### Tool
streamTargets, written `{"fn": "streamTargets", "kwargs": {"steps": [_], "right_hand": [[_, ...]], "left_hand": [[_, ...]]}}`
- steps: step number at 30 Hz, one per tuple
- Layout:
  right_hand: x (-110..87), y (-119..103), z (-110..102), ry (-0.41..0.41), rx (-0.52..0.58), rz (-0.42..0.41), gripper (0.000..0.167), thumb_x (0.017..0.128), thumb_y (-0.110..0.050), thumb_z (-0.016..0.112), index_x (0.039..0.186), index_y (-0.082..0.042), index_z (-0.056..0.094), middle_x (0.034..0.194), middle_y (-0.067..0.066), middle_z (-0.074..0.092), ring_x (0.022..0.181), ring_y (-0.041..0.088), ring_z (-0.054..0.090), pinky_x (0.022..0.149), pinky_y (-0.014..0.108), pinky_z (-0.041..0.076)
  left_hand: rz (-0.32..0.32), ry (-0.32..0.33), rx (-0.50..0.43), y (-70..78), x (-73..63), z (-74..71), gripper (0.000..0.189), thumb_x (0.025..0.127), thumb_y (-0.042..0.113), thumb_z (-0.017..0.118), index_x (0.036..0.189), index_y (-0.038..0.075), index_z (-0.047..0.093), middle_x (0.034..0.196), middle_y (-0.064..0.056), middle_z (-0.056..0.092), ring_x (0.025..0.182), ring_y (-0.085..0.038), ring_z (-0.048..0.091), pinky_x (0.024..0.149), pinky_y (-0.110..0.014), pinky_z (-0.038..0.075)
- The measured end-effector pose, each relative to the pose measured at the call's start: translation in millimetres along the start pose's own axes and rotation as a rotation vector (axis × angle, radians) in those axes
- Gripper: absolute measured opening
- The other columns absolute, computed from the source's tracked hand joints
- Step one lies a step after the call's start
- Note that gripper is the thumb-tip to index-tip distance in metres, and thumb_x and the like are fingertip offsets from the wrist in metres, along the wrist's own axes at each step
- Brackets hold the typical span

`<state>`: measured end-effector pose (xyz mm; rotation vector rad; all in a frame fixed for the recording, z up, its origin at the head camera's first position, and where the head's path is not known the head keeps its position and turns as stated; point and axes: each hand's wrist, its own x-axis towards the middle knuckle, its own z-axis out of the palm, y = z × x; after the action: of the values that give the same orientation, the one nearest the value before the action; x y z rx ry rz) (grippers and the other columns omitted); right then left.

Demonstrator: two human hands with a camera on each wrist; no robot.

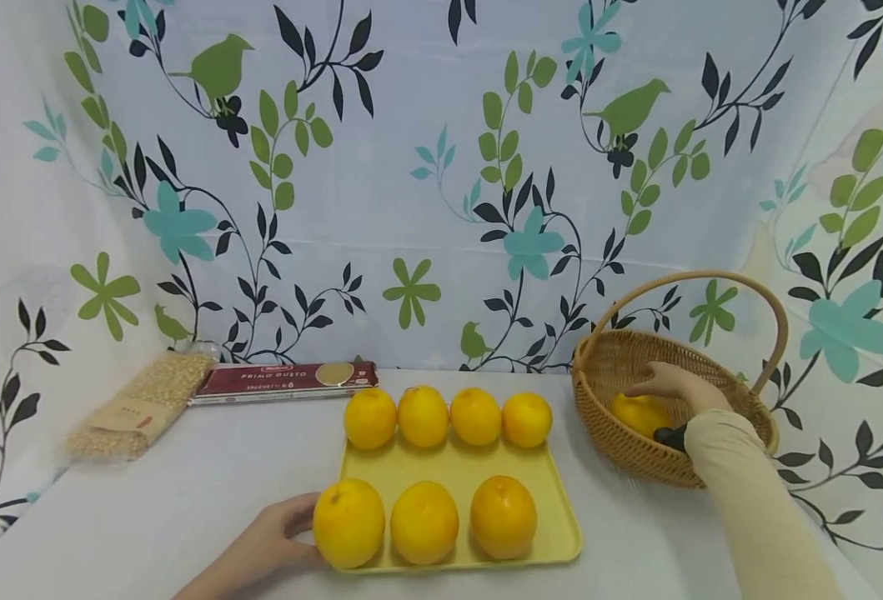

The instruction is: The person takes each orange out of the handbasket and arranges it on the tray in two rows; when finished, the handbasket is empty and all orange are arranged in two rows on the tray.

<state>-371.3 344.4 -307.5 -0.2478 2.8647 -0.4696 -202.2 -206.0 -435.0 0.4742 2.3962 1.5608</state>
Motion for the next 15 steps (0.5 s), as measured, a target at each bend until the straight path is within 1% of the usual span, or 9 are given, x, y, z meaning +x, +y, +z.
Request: {"fn": "streamTargets", "kwargs": {"steps": [1, 4, 6, 8, 9, 11, 15], "right_hand": [[-1.2, 0.1, 0.5, -0.023, 0.008, 0.010, 0.081, 0.085, -0.037, 0.058, 0.124, 0.025, 0.023, 0.125, 0.044, 0.025, 0.114, 0.055, 0.026, 0.094, 0.060, 0.030], [-4.3, -1.4, 3.2, -0.096, 0.098, 0.046, 0.073, 0.085, -0.033, 0.059, 0.123, 0.022, 0.030, 0.117, 0.039, 0.038, 0.106, 0.048, 0.039, 0.088, 0.055, 0.039], [-6.4, -2.8, 5.9, -0.131, 0.153, 0.077, 0.071, 0.085, -0.032, 0.060, 0.122, 0.021, 0.031, 0.111, 0.033, 0.044, 0.099, 0.042, 0.045, 0.083, 0.051, 0.045], [-8.0, -3.5, 8.2, -0.149, 0.201, 0.106, 0.070, 0.084, -0.030, 0.061, 0.122, 0.020, 0.032, 0.107, 0.029, 0.046, 0.095, 0.038, 0.048, 0.080, 0.048, 0.048], [-8.6, -3.6, 9.2, -0.151, 0.212, 0.114, 0.072, 0.084, -0.030, 0.062, 0.123, 0.020, 0.030, 0.108, 0.029, 0.046, 0.095, 0.038, 0.048, 0.079, 0.048, 0.048], [-10.0, -3.7, 10.2, -0.152, 0.217, 0.127, 0.071, 0.082, -0.030, 0.063, 0.123, 0.019, 0.031, 0.106, 0.027, 0.047, 0.094, 0.037, 0.049, 0.079, 0.048, 0.049], [-11.0, -1.7, 10.2, -0.156, 0.200, 0.092, 0.066, 0.080, -0.026, 0.066, 0.118, 0.019, 0.035, 0.102, 0.024, 0.049, 0.092, 0.037, 0.050, 0.078, 0.048, 0.049]], "left_hand": [[0.006, 0.001, -0.002, 0.1, 0.5, -0.8, 0.070, 0.071, 0.028, 0.075, 0.128, 0.000, 0.045, 0.127, -0.018, 0.047, 0.114, -0.035, 0.044, 0.094, -0.050, 0.038], [0.031, 0.005, -0.009, -0.1, 2.1, -2.5, 0.073, 0.070, 0.026, 0.076, 0.128, -0.002, 0.044, 0.128, -0.020, 0.045, 0.114, -0.034, 0.045, 0.094, -0.048, 0.038], [0.025, 0.003, -0.021, -0.5, 2.6, -2.6, 0.073, 0.069, 0.026, 0.076, 0.128, -0.002, 0.043, 0.128, -0.020, 0.045, 0.115, -0.034, 0.044, 0.095, -0.047, 0.038], [0.024, 0.001, -0.015, -0.9, 2.8, -2.2, 0.073, 0.069, 0.026, 0.076, 0.129, -0.002, 0.043, 0.129, -0.019, 0.045, 0.115, -0.034, 0.043, 0.095, -0.047, 0.038], [0.026, 0.002, -0.013, -1.0, 2.8, -1.9, 0.073, 0.070, 0.025, 0.076, 0.129, -0.002, 0.043, 0.128, -0.020, 0.045, 0.115, -0.035, 0.043, 0.095, -0.048, 0.037], [0.024, 0.005, -0.006, -0.8, 2.5, -1.0, 0.072, 0.070, 0.025, 0.076, 0.128, -0.002, 0.043, 0.128, -0.020, 0.045, 0.115, -0.035, 0.043, 0.095, -0.048, 0.037], [0.013, 0.006, -0.001, 0.8, 1.0, 0.7, 0.072, 0.071, 0.026, 0.075, 0.128, -0.003, 0.043, 0.127, -0.021, 0.045, 0.114, -0.036, 0.044, 0.094, -0.050, 0.037]]}}
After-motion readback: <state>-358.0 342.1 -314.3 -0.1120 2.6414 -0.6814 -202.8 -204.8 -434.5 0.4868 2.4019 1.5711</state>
